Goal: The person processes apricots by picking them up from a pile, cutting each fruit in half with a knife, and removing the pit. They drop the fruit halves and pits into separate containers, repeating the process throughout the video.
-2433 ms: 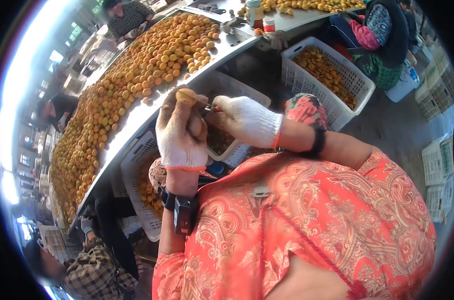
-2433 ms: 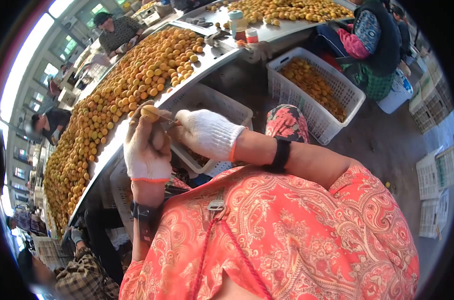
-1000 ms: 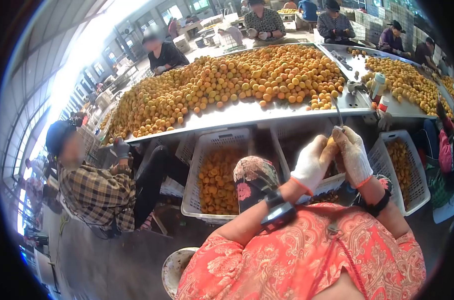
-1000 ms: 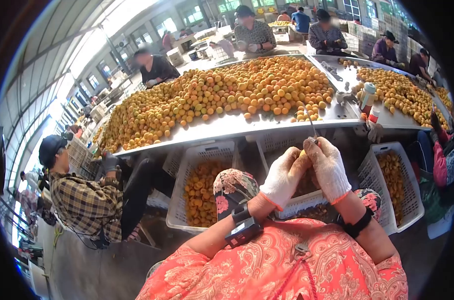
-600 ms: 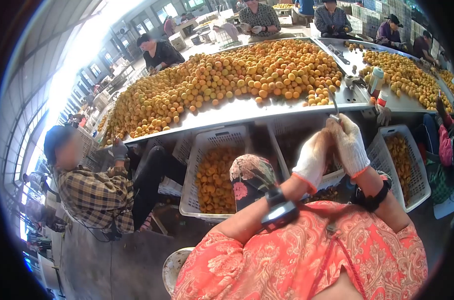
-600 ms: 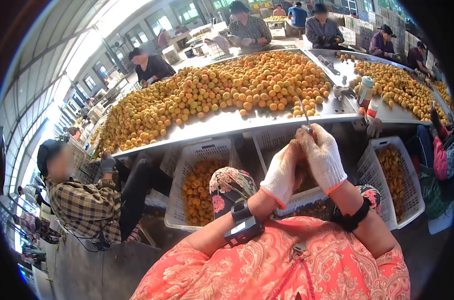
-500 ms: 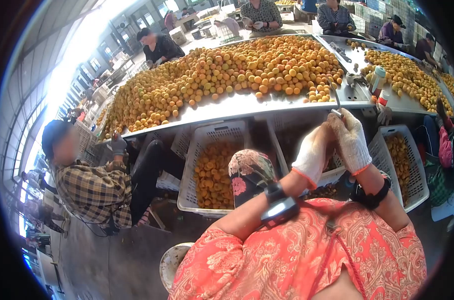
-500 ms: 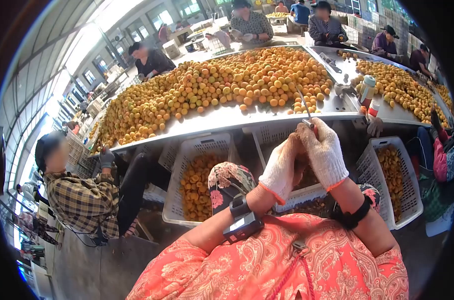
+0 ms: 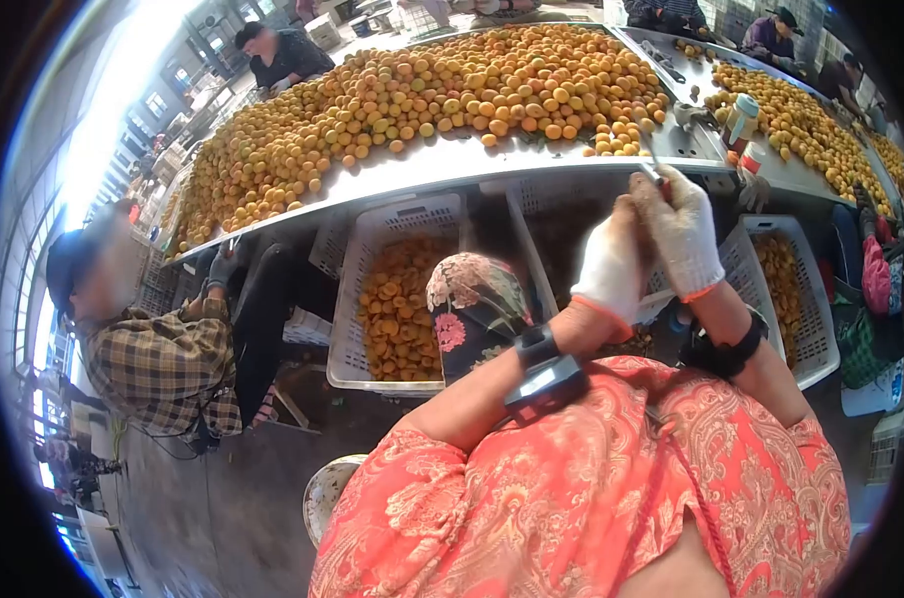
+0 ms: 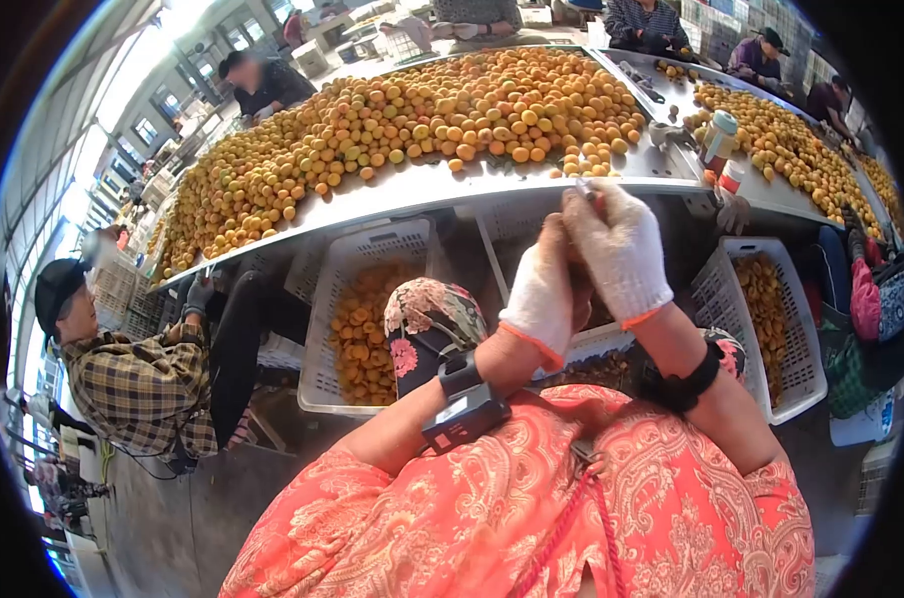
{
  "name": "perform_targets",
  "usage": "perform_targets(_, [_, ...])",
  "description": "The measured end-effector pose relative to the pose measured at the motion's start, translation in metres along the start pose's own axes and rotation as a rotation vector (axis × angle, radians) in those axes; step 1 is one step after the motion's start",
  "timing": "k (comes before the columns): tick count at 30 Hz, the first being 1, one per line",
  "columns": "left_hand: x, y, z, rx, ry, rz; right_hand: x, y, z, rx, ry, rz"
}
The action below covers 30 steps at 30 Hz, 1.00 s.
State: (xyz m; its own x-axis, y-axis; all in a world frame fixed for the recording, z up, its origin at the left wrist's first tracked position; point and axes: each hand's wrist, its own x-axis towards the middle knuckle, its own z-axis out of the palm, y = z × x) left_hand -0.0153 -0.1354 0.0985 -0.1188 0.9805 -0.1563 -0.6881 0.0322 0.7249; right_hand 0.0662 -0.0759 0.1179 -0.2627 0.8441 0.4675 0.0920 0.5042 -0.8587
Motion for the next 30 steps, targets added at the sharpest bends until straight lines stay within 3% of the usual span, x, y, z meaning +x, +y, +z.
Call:
perform_targets(2, [-0.003, 0.002, -0.001, -0.077, 0.059, -0.107, -0.004, -0.002, 0.004, -0.083, -0.029, 0.007])
perform_targets(4, [0.003, -0.002, -0.008, -0.318, 0.014, -0.187, -0.010, -0.001, 0.010, -0.348, -0.025, -0.154])
perform_targets(8, [0.001, -0.001, -0.018, -0.290, 0.080, -0.276, -0.012, 0.011, 0.017, -0.493, -0.052, -0.281])
perform_targets(10, [0.001, -0.006, -0.027, -0.305, 0.011, -0.293, -0.013, 0.017, 0.018, -0.517, -0.101, -0.304])
perform_targets(12, [0.002, -0.006, -0.027, -0.257, 0.176, -0.328, -0.017, 0.017, 0.017, -0.534, -0.136, -0.309])
perform_targets(14, [0.000, 0.000, -0.024, -0.366, 0.145, -0.461, -0.017, 0.019, 0.016, -0.576, -0.154, -0.337])
perform_targets(16, [0.002, -0.001, -0.027, -0.240, 0.044, -0.433, -0.016, 0.022, 0.014, -0.624, -0.158, -0.364])
perform_targets(18, [-0.005, 0.002, -0.018, -0.113, 0.233, -0.461, -0.016, 0.022, 0.010, -0.619, -0.191, -0.354])
perform_targets(19, [-0.004, 0.000, -0.020, -0.105, 0.224, -0.467, -0.016, 0.022, 0.008, -0.604, -0.245, -0.351])
perform_targets(22, [0.003, -0.006, -0.025, -0.074, 0.149, -0.443, -0.014, 0.025, 0.005, -0.547, -0.258, -0.349])
perform_targets(24, [0.007, -0.008, -0.023, -0.174, 0.129, -0.289, -0.013, 0.025, 0.006, -0.567, -0.279, -0.262])
perform_targets(26, [0.018, -0.007, -0.021, -0.117, 0.159, -0.123, -0.011, 0.030, 0.010, -0.334, -0.062, -0.115])
perform_targets(28, [0.042, -0.024, -0.043, -0.166, -0.010, 0.124, -0.009, 0.023, 0.012, -0.207, -0.027, -0.077])
perform_targets(30, [0.041, -0.029, -0.045, -0.142, -0.018, 0.147, -0.004, 0.017, 0.011, -0.156, -0.007, 0.059])
